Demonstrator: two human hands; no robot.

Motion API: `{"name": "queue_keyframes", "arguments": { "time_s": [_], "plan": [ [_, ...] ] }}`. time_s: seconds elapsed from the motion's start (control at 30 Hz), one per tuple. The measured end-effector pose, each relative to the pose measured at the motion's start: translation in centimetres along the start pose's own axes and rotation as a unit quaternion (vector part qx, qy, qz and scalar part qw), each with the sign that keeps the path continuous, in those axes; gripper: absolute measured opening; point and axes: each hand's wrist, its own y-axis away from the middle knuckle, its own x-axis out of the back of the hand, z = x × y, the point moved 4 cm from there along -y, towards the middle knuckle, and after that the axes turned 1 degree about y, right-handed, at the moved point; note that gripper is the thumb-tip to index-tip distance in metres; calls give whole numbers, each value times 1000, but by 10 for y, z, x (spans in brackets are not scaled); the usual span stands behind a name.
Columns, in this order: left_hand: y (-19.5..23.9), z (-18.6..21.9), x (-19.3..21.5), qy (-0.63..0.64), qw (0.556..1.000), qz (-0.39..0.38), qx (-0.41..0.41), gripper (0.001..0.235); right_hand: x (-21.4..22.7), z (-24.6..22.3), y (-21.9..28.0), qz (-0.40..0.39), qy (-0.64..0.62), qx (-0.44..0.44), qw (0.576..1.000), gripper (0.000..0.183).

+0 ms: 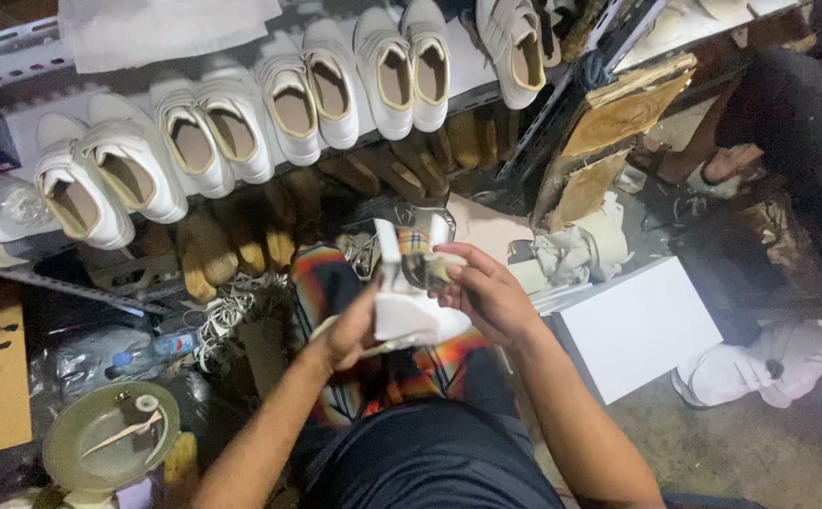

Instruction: Cleaning a white sneaker using a cloth and liquid

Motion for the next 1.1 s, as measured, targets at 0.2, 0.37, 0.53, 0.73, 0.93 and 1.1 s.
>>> {"name": "queue_keyframes", "arguments": {
  "time_s": [0.2,0.37,0.53,0.73,0.93,1.1],
  "plan": [
    [11,21,-5,-488,857,41,-160,77,47,25,-5,-12,-94,-15,995,48],
    [17,25,11,-502,760,173,-374,24,37,20,-4,-12,-52,8,999,61],
    [43,45,-23,-390,692,158,-586,41,13,26,-8,6,-32,3,999,51],
    [19,45,7,-306,745,169,-568,9,1,0,-8,48,317,46,946,44],
    [13,45,12,-159,847,81,-501,12,-20,2,-13,11,242,97,965,66],
    [5,30,26,-71,886,69,-454,13,-19,14,-3,52,194,91,975,29]
  ]
}}
